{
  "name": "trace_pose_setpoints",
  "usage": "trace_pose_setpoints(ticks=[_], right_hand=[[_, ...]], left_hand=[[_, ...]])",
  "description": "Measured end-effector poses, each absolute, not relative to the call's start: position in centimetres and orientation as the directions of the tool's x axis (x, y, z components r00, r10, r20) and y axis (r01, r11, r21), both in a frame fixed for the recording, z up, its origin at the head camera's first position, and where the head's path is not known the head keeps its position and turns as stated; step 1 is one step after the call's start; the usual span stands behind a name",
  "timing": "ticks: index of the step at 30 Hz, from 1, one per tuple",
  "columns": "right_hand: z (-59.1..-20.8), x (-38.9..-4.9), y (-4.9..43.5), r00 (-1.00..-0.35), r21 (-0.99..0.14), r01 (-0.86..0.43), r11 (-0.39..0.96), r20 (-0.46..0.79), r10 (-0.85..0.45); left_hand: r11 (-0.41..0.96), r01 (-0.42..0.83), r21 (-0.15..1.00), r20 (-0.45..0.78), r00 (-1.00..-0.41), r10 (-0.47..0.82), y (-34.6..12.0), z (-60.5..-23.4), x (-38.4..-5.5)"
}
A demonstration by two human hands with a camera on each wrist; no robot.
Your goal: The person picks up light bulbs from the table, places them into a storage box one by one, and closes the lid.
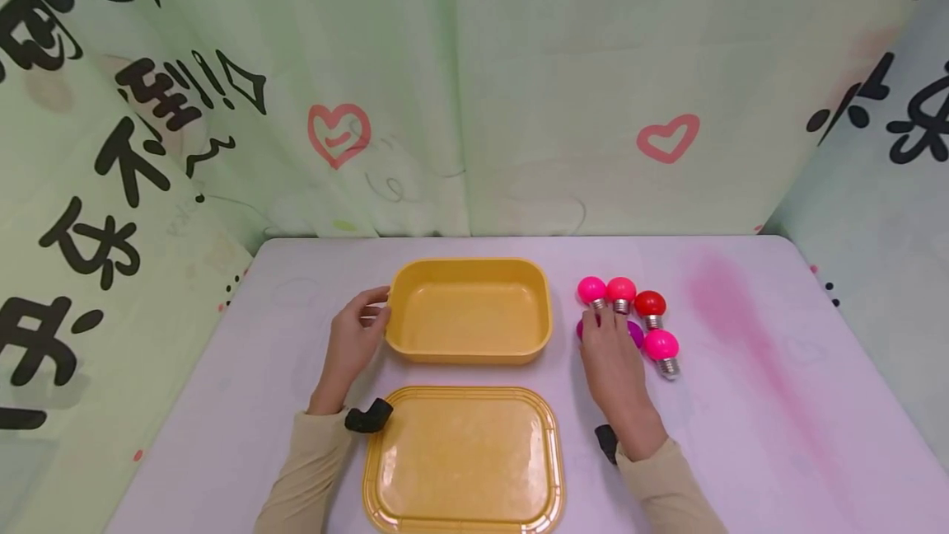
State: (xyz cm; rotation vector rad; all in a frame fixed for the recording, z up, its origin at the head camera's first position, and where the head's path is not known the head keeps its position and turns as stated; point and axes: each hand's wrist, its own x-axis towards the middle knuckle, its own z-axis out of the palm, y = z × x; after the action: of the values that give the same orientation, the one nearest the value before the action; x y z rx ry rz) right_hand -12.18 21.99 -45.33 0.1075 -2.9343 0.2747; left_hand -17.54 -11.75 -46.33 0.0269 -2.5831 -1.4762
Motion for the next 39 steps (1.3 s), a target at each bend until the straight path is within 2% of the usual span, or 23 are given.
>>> trace_pose_setpoints(ticks=[6, 13, 17, 28, 34, 39], right_hand=[[-45.1, -12.3, 22.0, -0.976, -0.174, -0.099, 0.980, 0.211, -0.061], [-45.2, -12.5, 22.1, -0.976, -0.176, -0.095, 0.980, 0.212, -0.057], [-45.2, -12.6, 22.1, -0.978, -0.177, -0.087, 0.980, 0.203, -0.050], [-44.9, -12.6, 22.1, -0.976, -0.184, -0.070, 0.981, 0.216, -0.029], [-44.9, -12.6, 22.0, -0.982, -0.214, -0.060, 0.975, 0.190, -0.018], [-44.8, -12.6, 21.9, -0.975, -0.242, -0.077, 0.967, 0.222, -0.023]], left_hand=[[0.449, 0.012, 0.893, 0.065, -0.993, -0.103, -12.3, -46.6, -18.2], [0.214, -0.105, 0.971, -0.091, -0.993, -0.077, -12.9, -46.8, -18.8], [0.134, -0.157, 0.978, -0.150, -0.987, -0.061, -13.1, -46.9, -19.0], [0.087, -0.177, 0.980, -0.175, -0.984, -0.039, -13.3, -47.4, -19.2], [0.078, -0.190, 0.979, -0.186, -0.981, -0.049, -13.4, -47.7, -19.1], [0.055, -0.174, 0.983, -0.171, -0.984, -0.048, -13.6, -48.0, -19.0]])
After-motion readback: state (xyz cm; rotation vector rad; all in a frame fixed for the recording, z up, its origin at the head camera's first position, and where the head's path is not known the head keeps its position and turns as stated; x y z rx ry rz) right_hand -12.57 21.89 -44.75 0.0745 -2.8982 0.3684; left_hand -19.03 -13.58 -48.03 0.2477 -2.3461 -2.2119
